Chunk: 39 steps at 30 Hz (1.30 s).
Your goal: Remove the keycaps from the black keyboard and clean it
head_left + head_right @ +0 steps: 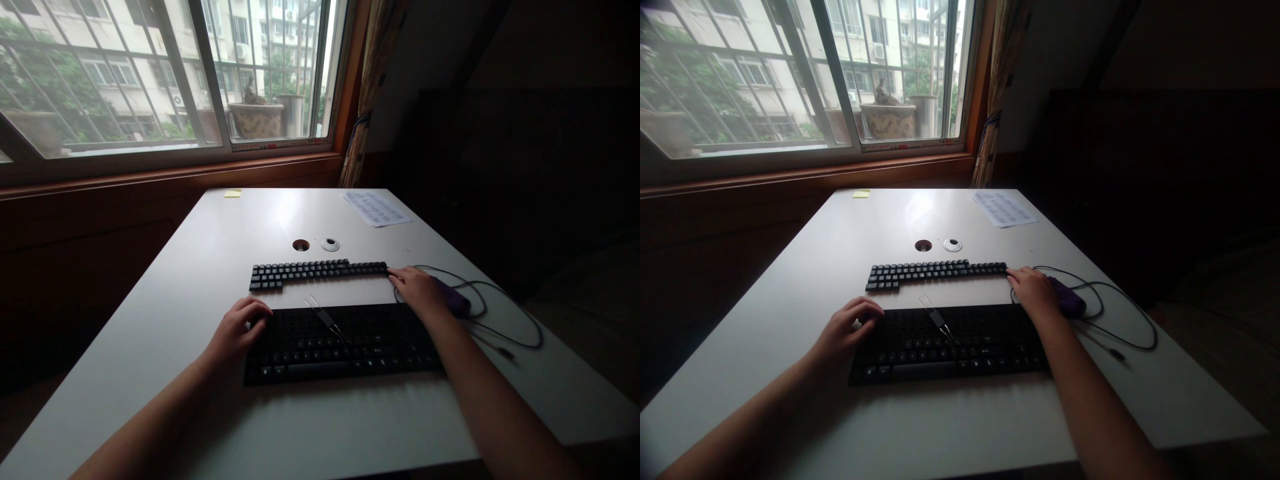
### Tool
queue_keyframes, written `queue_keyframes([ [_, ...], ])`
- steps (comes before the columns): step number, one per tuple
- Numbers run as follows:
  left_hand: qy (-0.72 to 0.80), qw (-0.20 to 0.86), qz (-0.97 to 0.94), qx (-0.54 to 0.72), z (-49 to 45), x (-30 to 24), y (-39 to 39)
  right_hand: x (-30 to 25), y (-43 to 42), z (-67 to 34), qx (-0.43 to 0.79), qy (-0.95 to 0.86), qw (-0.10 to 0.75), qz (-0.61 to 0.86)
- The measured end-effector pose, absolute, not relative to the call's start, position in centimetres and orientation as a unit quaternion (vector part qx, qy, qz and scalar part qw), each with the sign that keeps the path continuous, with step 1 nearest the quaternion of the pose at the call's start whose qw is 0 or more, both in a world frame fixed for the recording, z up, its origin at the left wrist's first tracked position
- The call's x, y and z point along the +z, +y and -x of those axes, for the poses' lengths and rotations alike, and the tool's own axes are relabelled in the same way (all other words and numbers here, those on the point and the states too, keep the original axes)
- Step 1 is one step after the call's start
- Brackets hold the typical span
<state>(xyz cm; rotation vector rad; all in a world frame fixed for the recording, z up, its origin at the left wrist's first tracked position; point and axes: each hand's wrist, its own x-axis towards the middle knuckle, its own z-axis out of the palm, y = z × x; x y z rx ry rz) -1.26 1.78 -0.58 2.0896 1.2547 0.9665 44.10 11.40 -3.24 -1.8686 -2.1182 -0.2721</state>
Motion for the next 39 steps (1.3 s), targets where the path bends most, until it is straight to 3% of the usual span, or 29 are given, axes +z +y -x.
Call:
queue_keyframes([
  [39, 0.463, 0.253, -0.773, 0.351, 1.43, -1.05, 1.84, -3.68, 11.48, -44.45, -0.085, -0.721, 0.189, 0.661],
])
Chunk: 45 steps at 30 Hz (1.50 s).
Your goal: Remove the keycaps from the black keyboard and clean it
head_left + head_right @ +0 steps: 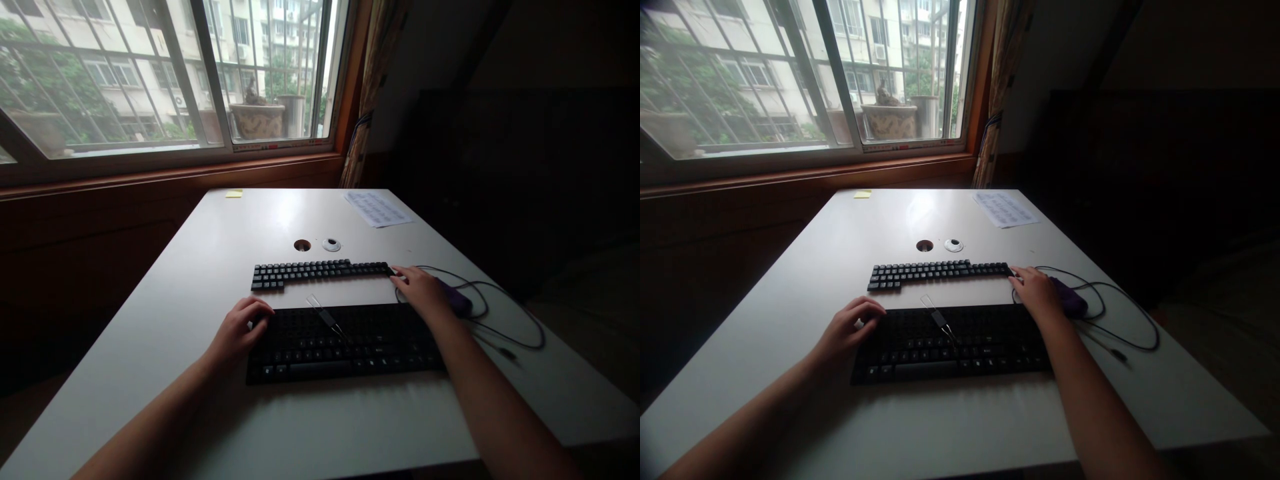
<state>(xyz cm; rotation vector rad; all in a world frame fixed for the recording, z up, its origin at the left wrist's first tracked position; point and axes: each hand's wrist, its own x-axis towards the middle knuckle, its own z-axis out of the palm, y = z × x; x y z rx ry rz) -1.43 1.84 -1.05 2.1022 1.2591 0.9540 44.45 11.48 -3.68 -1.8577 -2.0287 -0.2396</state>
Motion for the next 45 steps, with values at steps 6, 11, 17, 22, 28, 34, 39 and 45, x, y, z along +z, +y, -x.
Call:
queue_keyframes([
  [6, 0.459, 0.253, -0.776, 0.352, 1.47, -0.95, 1.86, -3.83, 11.59, -44.50, -0.091, -0.731, 0.167, 0.655],
  [11, 0.462, 0.253, -0.774, 0.351, 1.45, -1.00, 1.95, -3.64, 11.50, -44.36, -0.101, -0.735, 0.153, 0.653],
  [17, 0.460, 0.252, -0.775, 0.352, 1.46, -1.05, 1.82, -3.61, 11.46, -44.27, -0.107, -0.735, 0.144, 0.654],
  [22, 0.462, 0.253, -0.773, 0.353, 1.42, -1.12, 1.85, -3.75, 11.53, -44.33, -0.108, -0.734, 0.145, 0.655],
  [28, 0.460, 0.252, -0.775, 0.353, 1.49, -1.16, 1.90, -3.69, 11.46, -44.26, -0.107, -0.734, 0.147, 0.655],
  [34, 0.462, 0.256, -0.774, 0.349, 1.39, -1.01, 1.80, -3.56, 11.42, -44.21, -0.107, -0.735, 0.142, 0.654],
  [39, 0.458, 0.254, -0.776, 0.351, 1.44, -0.83, 1.76, -3.52, 11.40, -44.20, -0.108, -0.734, 0.143, 0.655],
  [45, 0.458, 0.247, -0.778, 0.353, 1.50, -1.03, 1.80, -3.55, 11.43, -44.24, -0.110, -0.734, 0.146, 0.655],
])
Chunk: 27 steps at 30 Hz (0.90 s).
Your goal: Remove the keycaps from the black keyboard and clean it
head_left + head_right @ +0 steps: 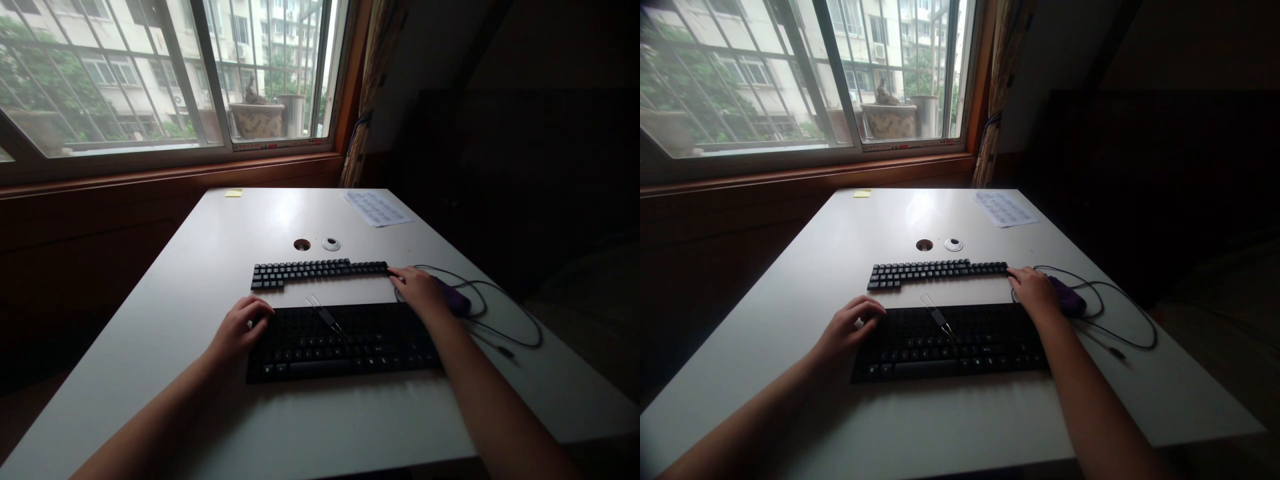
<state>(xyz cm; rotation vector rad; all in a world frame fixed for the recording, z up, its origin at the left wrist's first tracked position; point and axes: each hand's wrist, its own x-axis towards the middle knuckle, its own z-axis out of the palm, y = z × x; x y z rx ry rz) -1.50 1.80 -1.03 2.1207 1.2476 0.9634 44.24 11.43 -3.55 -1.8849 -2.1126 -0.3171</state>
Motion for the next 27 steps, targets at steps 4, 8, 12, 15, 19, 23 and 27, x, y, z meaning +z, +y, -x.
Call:
queue_keyframes([
  [4, 0.462, 0.248, -0.778, 0.348, 1.46, -1.06, 1.83, -3.58, 11.42, -44.30, -0.107, -0.735, 0.147, 0.653],
  [8, 0.461, 0.246, -0.778, 0.348, 1.41, -0.97, 1.82, -3.60, 11.37, -44.30, -0.106, -0.734, 0.150, 0.654],
  [12, 0.458, 0.248, -0.777, 0.353, 1.36, -0.88, 1.83, -3.59, 11.32, -44.24, -0.107, -0.729, 0.156, 0.657],
  [15, 0.459, 0.248, -0.777, 0.351, 1.40, -0.92, 1.85, -3.55, 11.29, -44.21, -0.105, -0.729, 0.159, 0.658],
  [19, 0.459, 0.247, -0.778, 0.350, 1.51, -1.06, 1.87, -3.51, 11.27, -44.20, -0.101, -0.730, 0.159, 0.657],
  [23, 0.458, 0.245, -0.779, 0.351, 1.50, -1.04, 1.86, -3.52, 11.30, -44.23, -0.098, -0.730, 0.159, 0.657],
  [27, 0.457, 0.245, -0.779, 0.352, 1.44, -0.92, 1.86, -3.53, 11.34, -44.20, -0.096, -0.727, 0.164, 0.659],
])
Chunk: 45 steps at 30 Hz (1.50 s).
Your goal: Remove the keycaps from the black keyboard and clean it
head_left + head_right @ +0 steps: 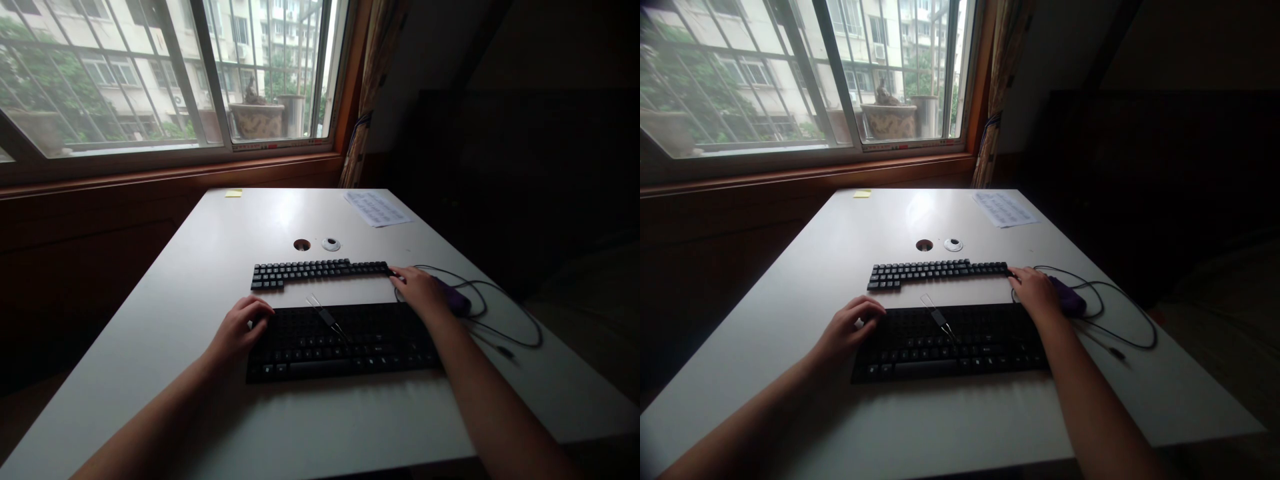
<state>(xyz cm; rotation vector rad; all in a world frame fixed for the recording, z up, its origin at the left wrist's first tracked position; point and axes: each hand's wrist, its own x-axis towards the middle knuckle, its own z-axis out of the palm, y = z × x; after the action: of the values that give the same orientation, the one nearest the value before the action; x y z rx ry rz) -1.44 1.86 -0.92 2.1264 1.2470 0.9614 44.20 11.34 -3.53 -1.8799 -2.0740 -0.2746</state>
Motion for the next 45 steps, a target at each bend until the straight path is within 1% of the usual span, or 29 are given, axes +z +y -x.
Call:
queue_keyframes([
  [10, 0.456, 0.247, -0.777, 0.356, 1.5, -1.0, 1.9, -3.4, 11.0, -44.3, -0.089, -0.718, 0.196, 0.662],
  [14, 0.457, 0.246, -0.778, 0.355, 1.5, -1.1, 1.9, -2.0, 10.4, -43.7, -0.117, -0.710, 0.226, 0.657],
  [16, 0.457, 0.246, -0.778, 0.355, 1.5, -1.2, 1.9, -0.7, 9.7, -42.4, -0.124, -0.722, 0.256, 0.631],
  [19, 0.456, 0.245, -0.778, 0.356, 1.5, -1.3, 1.8, 1.4, 8.2, -39.2, -0.081, -0.777, 0.289, 0.554],
  [22, 0.456, 0.246, -0.777, 0.357, 1.6, -1.3, 1.8, 2.6, 6.3, -35.4, 0.015, -0.858, 0.261, 0.442],
  [24, 0.456, 0.245, -0.776, 0.360, 1.6, -1.2, 1.8, 2.7, 5.2, -33.1, 0.043, -0.897, 0.210, 0.388],
  [28, 0.455, 0.231, -0.780, 0.362, 1.6, -0.9, 1.8, 2.2, 4.1, -30.4, 0.009, -0.934, 0.112, 0.339],
  [35, 0.486, 0.220, -0.763, 0.365, 2.4, -0.7, 2.0, 2.8, 4.2, -30.3, -0.064, -0.957, 0.043, 0.280],
  [40, 0.498, 0.224, -0.752, 0.368, 2.9, -0.9, 2.5, 3.5, 3.7, -30.5, -0.105, -0.965, 0.022, 0.238],
  [43, 0.497, 0.234, -0.753, 0.361, 3.1, -1.1, 2.7, 3.6, 3.3, -30.7, -0.113, -0.969, 0.034, 0.219],
  [45, 0.500, 0.242, -0.753, 0.352, 3.2, -1.3, 2.9, 3.7, 3.2, -30.9, -0.106, -0.969, 0.056, 0.216],
])
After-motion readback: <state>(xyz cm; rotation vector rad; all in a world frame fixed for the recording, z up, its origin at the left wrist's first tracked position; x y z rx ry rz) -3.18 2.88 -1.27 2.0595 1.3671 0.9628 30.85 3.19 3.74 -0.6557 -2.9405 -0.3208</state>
